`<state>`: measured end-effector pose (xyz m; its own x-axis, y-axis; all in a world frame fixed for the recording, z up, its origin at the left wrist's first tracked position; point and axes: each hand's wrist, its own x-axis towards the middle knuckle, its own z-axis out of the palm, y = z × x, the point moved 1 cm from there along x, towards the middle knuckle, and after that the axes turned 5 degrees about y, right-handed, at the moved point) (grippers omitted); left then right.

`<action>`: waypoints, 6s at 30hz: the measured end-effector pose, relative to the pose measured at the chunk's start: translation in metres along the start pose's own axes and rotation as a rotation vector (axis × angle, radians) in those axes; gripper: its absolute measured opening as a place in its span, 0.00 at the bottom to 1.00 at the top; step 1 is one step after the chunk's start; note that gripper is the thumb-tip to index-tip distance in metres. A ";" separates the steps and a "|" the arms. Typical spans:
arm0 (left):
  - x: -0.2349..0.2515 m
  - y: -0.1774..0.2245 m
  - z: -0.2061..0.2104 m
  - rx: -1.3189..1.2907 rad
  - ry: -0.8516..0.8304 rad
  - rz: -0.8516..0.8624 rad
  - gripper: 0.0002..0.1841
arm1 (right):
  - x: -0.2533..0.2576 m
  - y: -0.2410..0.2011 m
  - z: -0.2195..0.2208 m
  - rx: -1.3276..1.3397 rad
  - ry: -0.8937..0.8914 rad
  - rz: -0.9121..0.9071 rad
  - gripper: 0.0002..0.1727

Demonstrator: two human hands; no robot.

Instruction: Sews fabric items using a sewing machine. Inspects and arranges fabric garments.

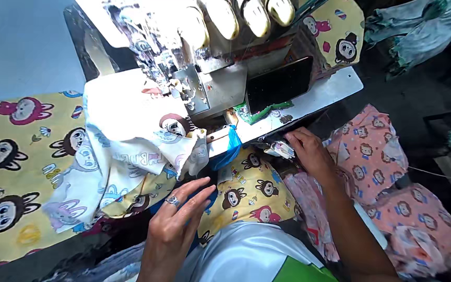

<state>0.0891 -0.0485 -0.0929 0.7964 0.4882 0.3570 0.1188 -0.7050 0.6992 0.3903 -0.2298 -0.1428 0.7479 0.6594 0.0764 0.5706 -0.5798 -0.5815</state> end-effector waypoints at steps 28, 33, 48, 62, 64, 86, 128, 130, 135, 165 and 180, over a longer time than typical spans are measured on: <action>-0.008 -0.001 0.020 0.049 -0.103 -0.020 0.14 | 0.008 0.009 0.012 0.060 0.074 -0.017 0.08; -0.007 0.000 0.023 0.048 -0.111 -0.018 0.14 | 0.008 0.014 -0.002 0.323 0.034 0.211 0.12; 0.003 0.012 0.037 -0.131 -0.167 0.019 0.15 | 0.010 0.024 -0.032 0.180 0.392 -0.021 0.12; 0.054 0.059 0.023 -1.176 -0.016 -0.783 0.17 | -0.036 -0.142 -0.026 0.718 0.000 -0.795 0.08; 0.061 0.049 0.009 -1.081 0.125 -0.806 0.16 | -0.034 -0.149 -0.011 0.691 0.043 -0.877 0.07; 0.094 0.023 -0.033 -0.199 0.475 -0.303 0.07 | 0.028 -0.198 0.032 1.003 0.022 -0.336 0.05; 0.121 0.025 -0.067 -0.384 0.139 0.035 0.09 | 0.040 -0.208 0.029 1.464 -0.476 -0.333 0.11; 0.119 0.024 -0.065 -0.430 0.184 -0.010 0.07 | 0.039 -0.210 0.027 1.426 -0.327 -0.369 0.13; 0.110 0.010 -0.046 -0.603 0.357 -0.293 0.08 | 0.038 -0.210 0.024 1.166 -0.001 -0.423 0.11; 0.121 -0.002 -0.082 -0.783 -0.209 -0.307 0.07 | 0.079 -0.165 0.008 1.371 -0.655 -0.723 0.09; 0.143 0.000 -0.109 0.119 -0.213 -0.078 0.12 | 0.089 -0.172 0.001 0.944 -0.497 -0.495 0.11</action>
<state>0.1382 0.0774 0.0254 0.8874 0.4332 0.1577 0.2438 -0.7313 0.6371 0.3584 -0.0710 -0.0366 0.1818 0.9485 0.2594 0.1284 0.2386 -0.9626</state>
